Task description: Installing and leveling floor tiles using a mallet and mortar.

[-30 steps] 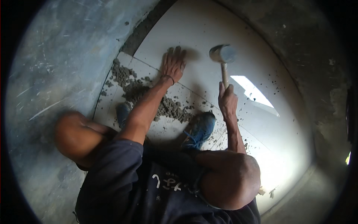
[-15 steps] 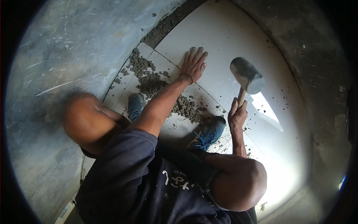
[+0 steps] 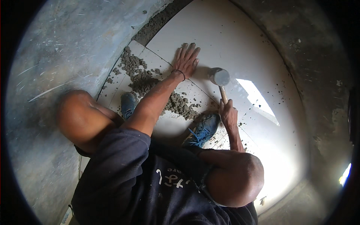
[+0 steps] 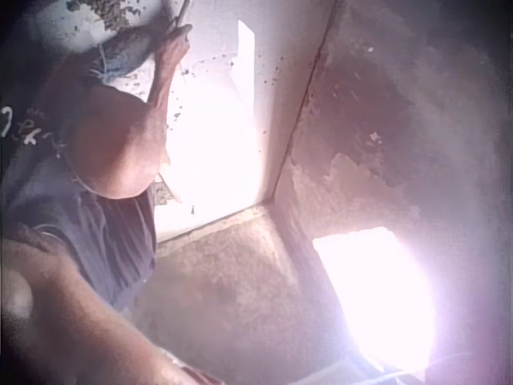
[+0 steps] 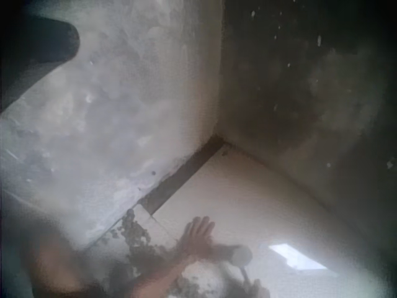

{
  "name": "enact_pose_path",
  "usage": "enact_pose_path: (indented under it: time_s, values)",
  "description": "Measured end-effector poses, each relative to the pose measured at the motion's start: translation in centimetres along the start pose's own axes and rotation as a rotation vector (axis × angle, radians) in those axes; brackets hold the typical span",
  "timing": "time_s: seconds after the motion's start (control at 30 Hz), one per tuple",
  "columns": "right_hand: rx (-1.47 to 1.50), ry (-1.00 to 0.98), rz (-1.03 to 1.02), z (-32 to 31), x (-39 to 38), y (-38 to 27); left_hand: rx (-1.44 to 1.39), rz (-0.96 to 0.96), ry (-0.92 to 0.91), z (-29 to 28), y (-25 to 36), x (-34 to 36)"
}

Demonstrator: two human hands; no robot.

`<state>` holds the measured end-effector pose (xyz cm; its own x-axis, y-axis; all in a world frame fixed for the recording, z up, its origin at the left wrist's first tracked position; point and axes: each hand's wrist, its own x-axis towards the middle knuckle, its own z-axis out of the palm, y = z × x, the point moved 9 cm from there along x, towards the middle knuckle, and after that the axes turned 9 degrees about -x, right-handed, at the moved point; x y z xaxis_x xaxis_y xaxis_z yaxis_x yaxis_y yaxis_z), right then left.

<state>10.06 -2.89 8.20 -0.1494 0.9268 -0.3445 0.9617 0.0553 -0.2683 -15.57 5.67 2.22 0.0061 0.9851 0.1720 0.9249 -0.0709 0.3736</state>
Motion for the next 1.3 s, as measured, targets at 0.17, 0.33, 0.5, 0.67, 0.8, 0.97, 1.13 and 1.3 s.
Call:
enact_pose_path:
  time_s: [0.17, 0.33, 0.5, 0.67, 0.8, 0.97, 1.13, 1.3]
  values:
    - [0.057, 0.123, -0.066, -1.1, -0.7, -0.2, 0.013, -0.008, -0.059, 0.4, -0.2, 0.1]
    - [0.034, 0.034, -0.068, 0.0, 0.2, -0.8, -0.021, 0.027, 0.009, -0.4, 0.2, 0.1]
    - [0.114, 0.149, 0.112, -2.0, 0.8, 1.3, -0.041, 0.001, -0.049, 0.2, 0.1, -0.2]
    - [0.329, 0.342, -0.064, -2.6, 0.3, -0.4, -0.034, 0.003, -0.058, 0.3, 0.0, 0.1]
    - [-0.028, 0.145, 0.013, -0.3, 2.4, 0.1, -0.042, 0.015, 0.041, -0.8, 0.0, 0.4]
    - [0.040, 0.012, 0.069, -2.2, 3.1, -0.9, 0.011, 0.027, 0.036, -0.5, -0.3, 0.3]
    - [0.513, 0.260, 0.006, -6.8, 3.2, -2.6, -0.111, -0.073, 0.008, -0.1, -3.2, 0.3]
    - [0.412, 0.449, -0.078, -5.2, 3.8, -3.8, -0.023, -0.186, 0.159, -3.1, -7.2, 0.9]
